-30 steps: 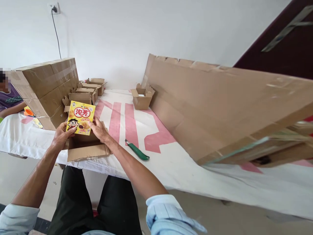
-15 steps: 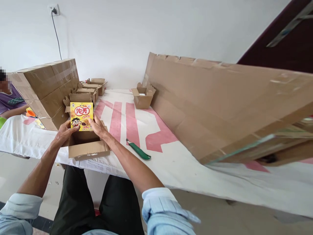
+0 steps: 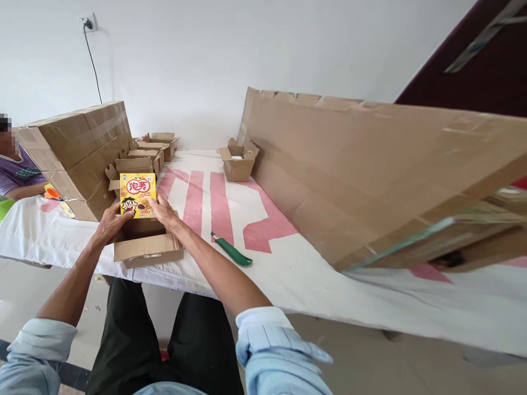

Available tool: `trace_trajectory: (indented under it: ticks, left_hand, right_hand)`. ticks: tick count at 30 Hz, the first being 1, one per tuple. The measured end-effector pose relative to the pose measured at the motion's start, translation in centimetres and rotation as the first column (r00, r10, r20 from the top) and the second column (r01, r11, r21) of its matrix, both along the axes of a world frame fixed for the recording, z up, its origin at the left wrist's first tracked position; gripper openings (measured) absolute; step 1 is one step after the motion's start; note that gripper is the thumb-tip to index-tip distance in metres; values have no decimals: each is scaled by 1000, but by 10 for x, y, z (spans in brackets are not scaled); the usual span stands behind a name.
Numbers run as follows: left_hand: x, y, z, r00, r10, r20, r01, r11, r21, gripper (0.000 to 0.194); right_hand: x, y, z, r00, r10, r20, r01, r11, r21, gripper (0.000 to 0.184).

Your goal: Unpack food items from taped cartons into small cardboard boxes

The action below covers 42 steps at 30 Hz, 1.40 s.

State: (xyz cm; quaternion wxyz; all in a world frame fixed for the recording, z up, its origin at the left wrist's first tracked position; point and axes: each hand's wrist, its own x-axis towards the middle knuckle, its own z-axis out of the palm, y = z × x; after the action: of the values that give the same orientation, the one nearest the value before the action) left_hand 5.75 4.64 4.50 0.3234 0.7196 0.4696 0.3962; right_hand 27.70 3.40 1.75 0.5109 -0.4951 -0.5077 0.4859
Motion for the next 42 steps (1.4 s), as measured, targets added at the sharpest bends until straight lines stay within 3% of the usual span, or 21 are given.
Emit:
trace_trajectory:
  ticks: [10, 20, 27, 34, 42]
  left_hand:
    - [0, 5, -2, 994, 8, 113, 8, 989, -147, 64]
    - [1, 7, -3, 987, -18, 161, 30, 997, -73, 70]
    - [-2, 1, 3, 984, -39, 175, 45, 999, -31, 77]
    - [-2, -12, 11, 989, -40, 141, 31, 998, 63, 73]
    - [0, -34, 15, 964, -92, 248, 80, 995, 58, 80]
  right_hand:
    - [0, -1, 4, 1000, 16, -6, -16, 1000, -7, 61]
    - [0, -3, 5, 1000, -8, 3, 8, 998, 66, 60]
    - [3, 1, 2, 1000, 0, -17, 4, 971, 240, 66]
    - [4, -4, 1, 992, 61, -107, -5, 888, 459, 73]
    - [5, -38, 9, 998, 37, -51, -6, 860, 510, 78]
